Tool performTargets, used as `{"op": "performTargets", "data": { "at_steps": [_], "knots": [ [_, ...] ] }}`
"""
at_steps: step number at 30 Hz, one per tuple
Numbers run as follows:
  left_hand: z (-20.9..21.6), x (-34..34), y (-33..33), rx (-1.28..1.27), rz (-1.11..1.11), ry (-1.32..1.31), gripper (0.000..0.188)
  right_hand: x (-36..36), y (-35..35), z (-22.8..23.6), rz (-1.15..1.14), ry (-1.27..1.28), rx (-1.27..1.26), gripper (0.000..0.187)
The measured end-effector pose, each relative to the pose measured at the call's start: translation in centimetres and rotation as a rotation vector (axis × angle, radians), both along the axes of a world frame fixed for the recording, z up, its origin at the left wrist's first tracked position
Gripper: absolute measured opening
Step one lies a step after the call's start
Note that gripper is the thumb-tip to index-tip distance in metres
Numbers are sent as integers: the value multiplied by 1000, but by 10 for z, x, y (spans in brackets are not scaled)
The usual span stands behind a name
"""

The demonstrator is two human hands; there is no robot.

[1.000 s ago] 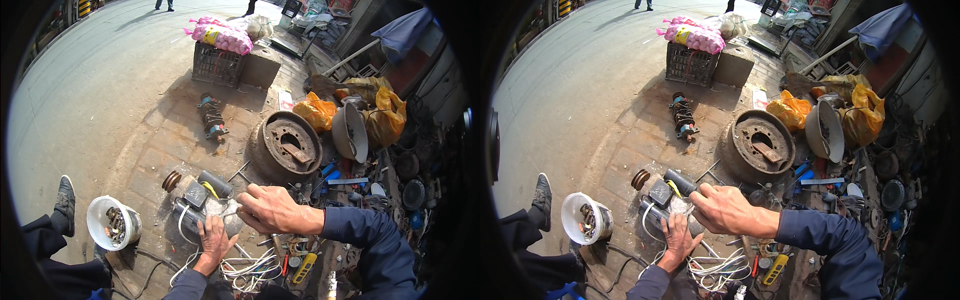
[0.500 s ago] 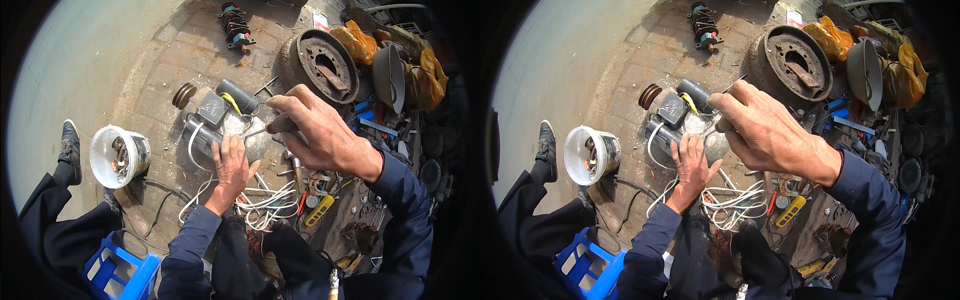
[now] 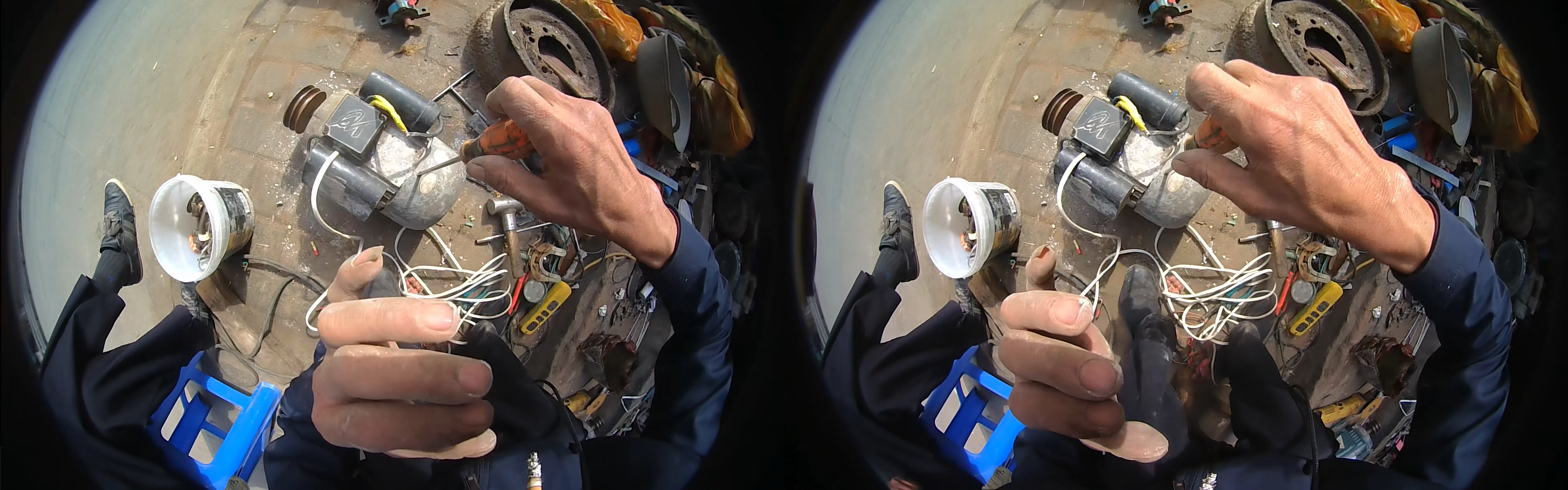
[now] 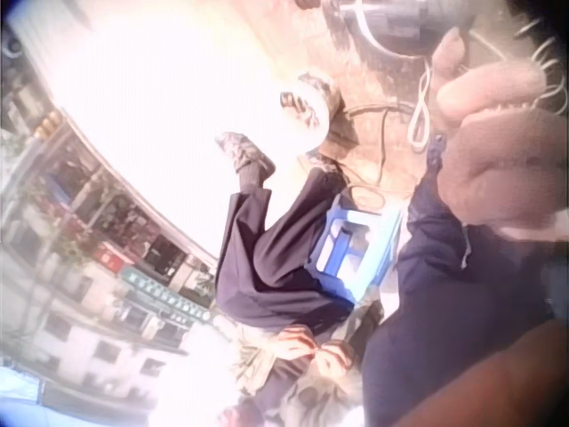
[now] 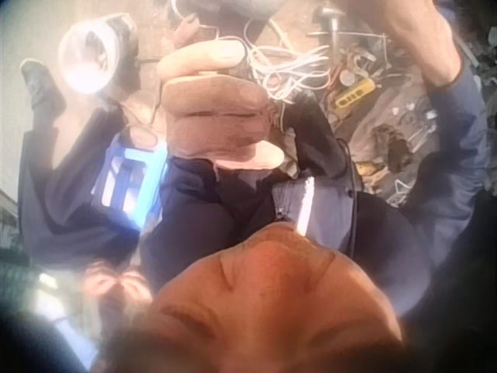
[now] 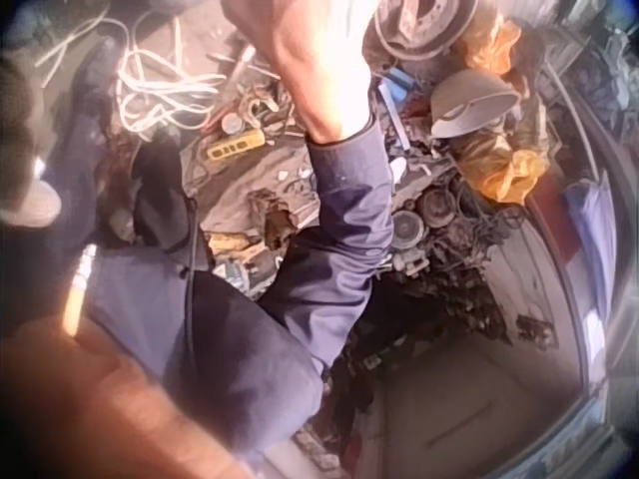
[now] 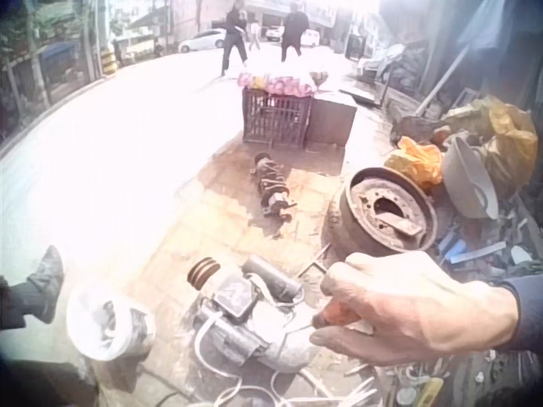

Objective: The person assembles an electric motor by hand, attaching a fan blade and cover, then securing the housing with screws. They use a screwdriver to tighten fasteners and reposition the motor several times to access different sides.

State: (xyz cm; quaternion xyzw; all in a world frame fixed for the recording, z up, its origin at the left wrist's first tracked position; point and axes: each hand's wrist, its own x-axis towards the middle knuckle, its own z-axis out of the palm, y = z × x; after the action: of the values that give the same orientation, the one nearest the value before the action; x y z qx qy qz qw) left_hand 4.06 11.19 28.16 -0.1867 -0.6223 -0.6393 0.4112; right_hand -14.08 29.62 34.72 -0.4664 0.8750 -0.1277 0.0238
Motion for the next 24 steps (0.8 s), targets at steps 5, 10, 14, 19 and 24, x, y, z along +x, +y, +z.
{"op": "performTargets", "data": {
  "at_steps": [5,10,14,19,24],
  "knots": [
    [54,11,40,361,58,-174,10,-2,-1,-3,60,72,35,44],
    [82,1,57,602,175,-205,20,-5,-4,-5,60,30,-77,51],
    [75,-3,52,571,230,-220,9,-6,-4,-7,78,-18,-106,56],
    [12,-52,-51,133,297,-156,23,-4,-2,-4,104,-117,-145,55],
    [-81,-178,-170,-201,797,-966,69,1,-1,0,123,-29,-63,40]
  ]
}}
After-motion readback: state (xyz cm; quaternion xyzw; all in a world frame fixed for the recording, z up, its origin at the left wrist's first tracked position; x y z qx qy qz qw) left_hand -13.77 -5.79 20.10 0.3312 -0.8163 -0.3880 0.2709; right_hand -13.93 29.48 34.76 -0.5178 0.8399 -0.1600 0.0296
